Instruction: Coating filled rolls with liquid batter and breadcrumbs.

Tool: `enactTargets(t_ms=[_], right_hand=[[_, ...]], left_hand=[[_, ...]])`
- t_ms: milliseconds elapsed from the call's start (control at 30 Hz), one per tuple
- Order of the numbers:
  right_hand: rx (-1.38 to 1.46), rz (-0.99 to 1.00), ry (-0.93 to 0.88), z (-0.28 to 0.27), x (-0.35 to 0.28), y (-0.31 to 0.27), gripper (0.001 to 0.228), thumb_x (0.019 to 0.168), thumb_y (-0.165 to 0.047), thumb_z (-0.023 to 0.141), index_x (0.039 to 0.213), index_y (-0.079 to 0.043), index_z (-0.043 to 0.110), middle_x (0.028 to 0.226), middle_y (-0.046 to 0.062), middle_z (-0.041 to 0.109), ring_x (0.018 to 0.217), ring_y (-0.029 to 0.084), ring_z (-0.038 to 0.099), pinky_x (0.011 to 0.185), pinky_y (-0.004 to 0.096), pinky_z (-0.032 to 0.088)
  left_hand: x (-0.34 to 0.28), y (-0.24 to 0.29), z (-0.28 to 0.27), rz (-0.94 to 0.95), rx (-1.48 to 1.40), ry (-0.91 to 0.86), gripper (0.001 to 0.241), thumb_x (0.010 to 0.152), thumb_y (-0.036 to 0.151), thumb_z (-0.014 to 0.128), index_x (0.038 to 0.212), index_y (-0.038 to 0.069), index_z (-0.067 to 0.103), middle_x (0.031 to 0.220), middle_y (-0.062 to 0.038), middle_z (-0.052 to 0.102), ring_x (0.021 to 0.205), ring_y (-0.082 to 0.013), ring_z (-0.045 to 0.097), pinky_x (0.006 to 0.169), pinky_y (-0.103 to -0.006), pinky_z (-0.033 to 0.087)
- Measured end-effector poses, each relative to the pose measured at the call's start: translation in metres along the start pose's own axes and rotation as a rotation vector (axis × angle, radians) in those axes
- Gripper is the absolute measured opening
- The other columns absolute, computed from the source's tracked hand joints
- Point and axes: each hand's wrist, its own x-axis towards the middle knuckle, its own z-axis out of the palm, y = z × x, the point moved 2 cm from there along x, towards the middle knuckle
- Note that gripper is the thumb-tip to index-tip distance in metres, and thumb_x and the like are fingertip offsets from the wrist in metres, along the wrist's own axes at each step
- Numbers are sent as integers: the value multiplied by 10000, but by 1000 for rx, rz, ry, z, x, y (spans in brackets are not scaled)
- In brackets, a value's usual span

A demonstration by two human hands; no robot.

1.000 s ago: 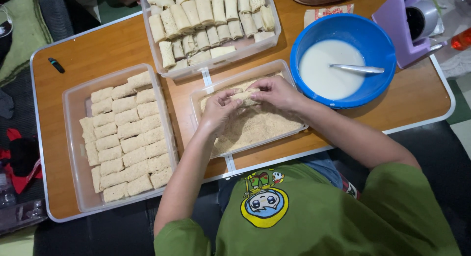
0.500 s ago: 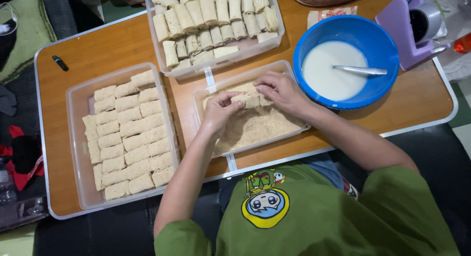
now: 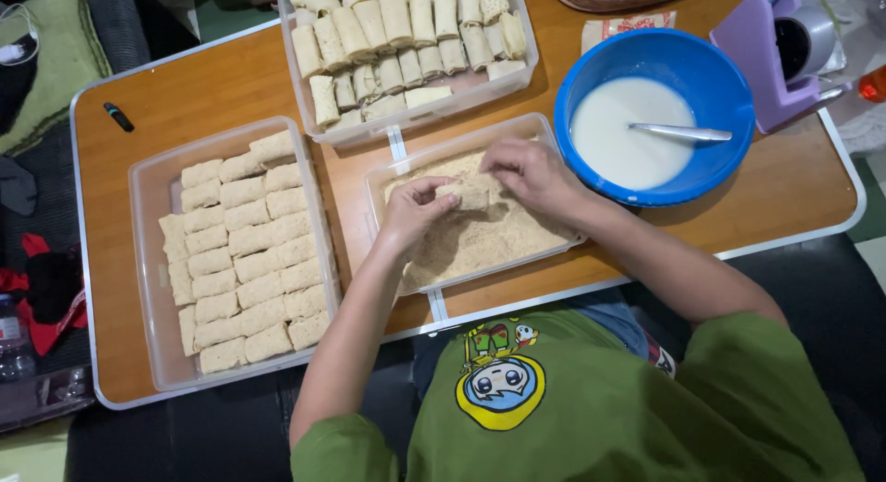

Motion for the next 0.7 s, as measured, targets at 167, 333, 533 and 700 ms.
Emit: enactTargets(t_ms=[167, 333, 533, 700], right_hand=[[33, 89, -96, 1, -1, 6, 208, 987, -153, 657, 1155, -31, 669, 1032, 53, 671, 913, 157, 649, 782, 338, 561], [521, 450, -313, 24, -8, 41, 308, 1023, -228, 600, 1262, -40, 649, 979, 61, 640, 853, 95, 642, 734, 288, 614], [585, 475, -341, 31, -10, 58, 275, 980, -161, 676, 1211, -14, 690, 946, 45, 697, 820, 86, 641, 713, 246, 551], [482, 423, -328, 32, -10, 61, 270, 972, -189, 677, 1192, -32, 688, 925, 26, 707, 817, 94, 665, 710, 255, 551]], left_hand=[[-1, 0, 7, 18, -13, -23, 288, 921, 11, 744, 1201, -44, 707, 1002, -104, 766, 866, -120, 720, 770, -273, 621], [2, -4, 13, -8, -61, -63, 300, 931, 11, 722, 1225, -38, 684, 1001, -107, 767, 868, -127, 732, 769, -271, 623], [1, -5, 13, 0, -71, -44, 299, 929, 6, 735, 1221, -38, 690, 969, -90, 764, 842, -116, 714, 753, -259, 608], [1, -11, 8, 39, 34, -42, 291, 934, 12, 766, 1219, -29, 719, 934, -65, 734, 812, -103, 667, 724, -253, 573]])
